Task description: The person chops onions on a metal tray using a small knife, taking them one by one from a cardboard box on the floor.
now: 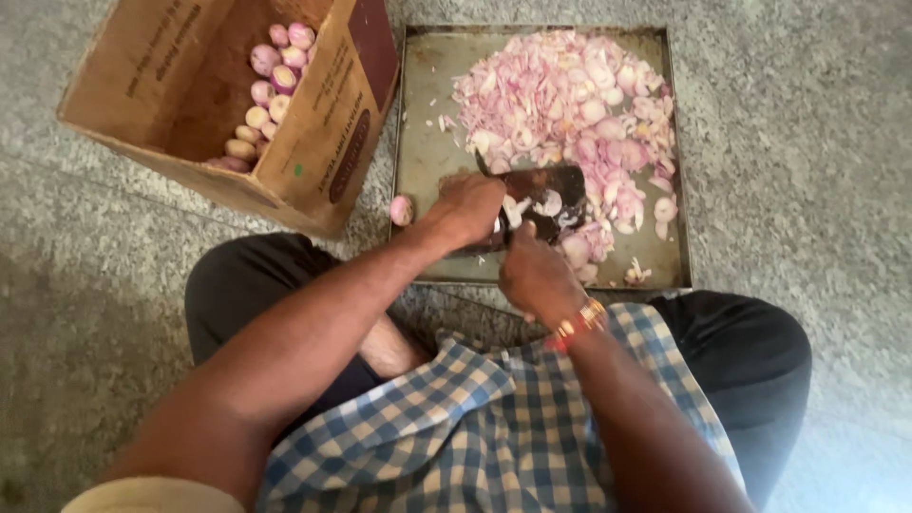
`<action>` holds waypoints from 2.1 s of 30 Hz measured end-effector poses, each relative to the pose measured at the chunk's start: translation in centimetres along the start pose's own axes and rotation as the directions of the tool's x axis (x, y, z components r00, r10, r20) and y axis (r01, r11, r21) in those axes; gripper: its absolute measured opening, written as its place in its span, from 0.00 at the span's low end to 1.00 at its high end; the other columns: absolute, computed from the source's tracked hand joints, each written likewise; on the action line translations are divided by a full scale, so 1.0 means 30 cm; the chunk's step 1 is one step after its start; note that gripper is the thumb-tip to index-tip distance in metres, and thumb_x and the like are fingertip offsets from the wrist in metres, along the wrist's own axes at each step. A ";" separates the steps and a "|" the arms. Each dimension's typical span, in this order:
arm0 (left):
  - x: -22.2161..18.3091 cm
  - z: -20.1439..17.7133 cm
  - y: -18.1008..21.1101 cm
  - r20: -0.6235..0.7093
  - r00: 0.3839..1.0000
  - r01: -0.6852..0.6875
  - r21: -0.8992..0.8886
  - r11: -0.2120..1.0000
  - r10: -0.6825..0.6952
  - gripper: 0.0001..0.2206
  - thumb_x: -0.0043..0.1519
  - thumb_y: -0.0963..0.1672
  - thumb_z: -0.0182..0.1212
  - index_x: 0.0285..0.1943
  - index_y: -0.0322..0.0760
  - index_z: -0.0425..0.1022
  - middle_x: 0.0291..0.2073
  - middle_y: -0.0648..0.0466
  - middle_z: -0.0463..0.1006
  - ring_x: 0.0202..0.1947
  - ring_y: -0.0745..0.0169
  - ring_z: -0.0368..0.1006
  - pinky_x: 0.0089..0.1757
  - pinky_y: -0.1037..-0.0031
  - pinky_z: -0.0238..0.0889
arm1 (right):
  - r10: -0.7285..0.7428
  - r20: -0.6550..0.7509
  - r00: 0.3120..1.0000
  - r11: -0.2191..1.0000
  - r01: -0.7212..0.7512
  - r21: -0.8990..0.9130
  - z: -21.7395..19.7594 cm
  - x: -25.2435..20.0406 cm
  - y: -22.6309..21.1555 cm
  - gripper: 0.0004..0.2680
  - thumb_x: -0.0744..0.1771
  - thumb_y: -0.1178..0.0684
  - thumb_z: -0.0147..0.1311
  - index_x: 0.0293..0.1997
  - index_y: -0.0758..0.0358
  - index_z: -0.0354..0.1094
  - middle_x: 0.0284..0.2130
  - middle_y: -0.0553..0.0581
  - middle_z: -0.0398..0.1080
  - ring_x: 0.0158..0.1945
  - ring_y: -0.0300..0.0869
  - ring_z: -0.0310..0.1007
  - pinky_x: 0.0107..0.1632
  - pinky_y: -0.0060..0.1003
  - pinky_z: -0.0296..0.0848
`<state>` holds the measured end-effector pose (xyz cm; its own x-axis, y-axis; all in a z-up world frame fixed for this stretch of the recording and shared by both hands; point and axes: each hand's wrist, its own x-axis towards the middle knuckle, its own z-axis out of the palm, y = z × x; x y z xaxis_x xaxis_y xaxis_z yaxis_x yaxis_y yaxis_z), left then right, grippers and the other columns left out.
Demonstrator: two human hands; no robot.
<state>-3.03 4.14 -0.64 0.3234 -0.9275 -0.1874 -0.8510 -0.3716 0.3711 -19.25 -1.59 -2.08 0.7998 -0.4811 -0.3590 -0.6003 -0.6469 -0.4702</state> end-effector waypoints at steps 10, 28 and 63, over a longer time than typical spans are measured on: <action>0.010 0.027 -0.010 -0.031 0.999 -0.028 -0.004 1.000 0.028 0.08 0.50 0.37 0.65 0.38 0.28 0.81 0.36 0.33 0.80 0.45 0.34 0.79 0.46 0.53 0.72 | -0.049 -0.084 0.995 0.996 0.042 -0.085 0.115 0.060 0.057 0.19 0.65 0.59 0.46 0.58 0.85 0.50 0.35 0.80 0.75 0.39 0.68 0.78 0.46 0.59 0.74; 0.066 0.057 0.013 -0.036 0.997 0.064 -0.224 0.972 -0.074 0.12 0.61 0.37 0.49 0.46 0.23 0.78 0.43 0.29 0.78 0.49 0.33 0.77 0.47 0.53 0.71 | 0.048 -0.030 0.998 0.993 -0.051 -0.110 -0.014 -0.047 0.038 0.12 0.64 0.62 0.48 0.52 0.74 0.55 0.40 0.81 0.73 0.47 0.69 0.75 0.51 0.60 0.71; 0.137 0.094 -0.043 -0.129 0.985 -0.130 -0.156 0.979 0.110 0.07 0.58 0.37 0.54 0.40 0.25 0.77 0.39 0.28 0.78 0.45 0.31 0.77 0.43 0.51 0.70 | -0.048 -0.091 0.995 0.998 0.043 -0.050 0.140 0.105 0.179 0.18 0.67 0.58 0.46 0.61 0.82 0.51 0.36 0.79 0.75 0.43 0.68 0.77 0.48 0.58 0.74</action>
<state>-1.77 0.93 -4.45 0.2782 -0.9601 -0.0264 -0.8109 -0.2495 0.5294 -19.99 -4.10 -9.13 0.8248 -0.5014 -0.2614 -0.5640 -0.6959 -0.4445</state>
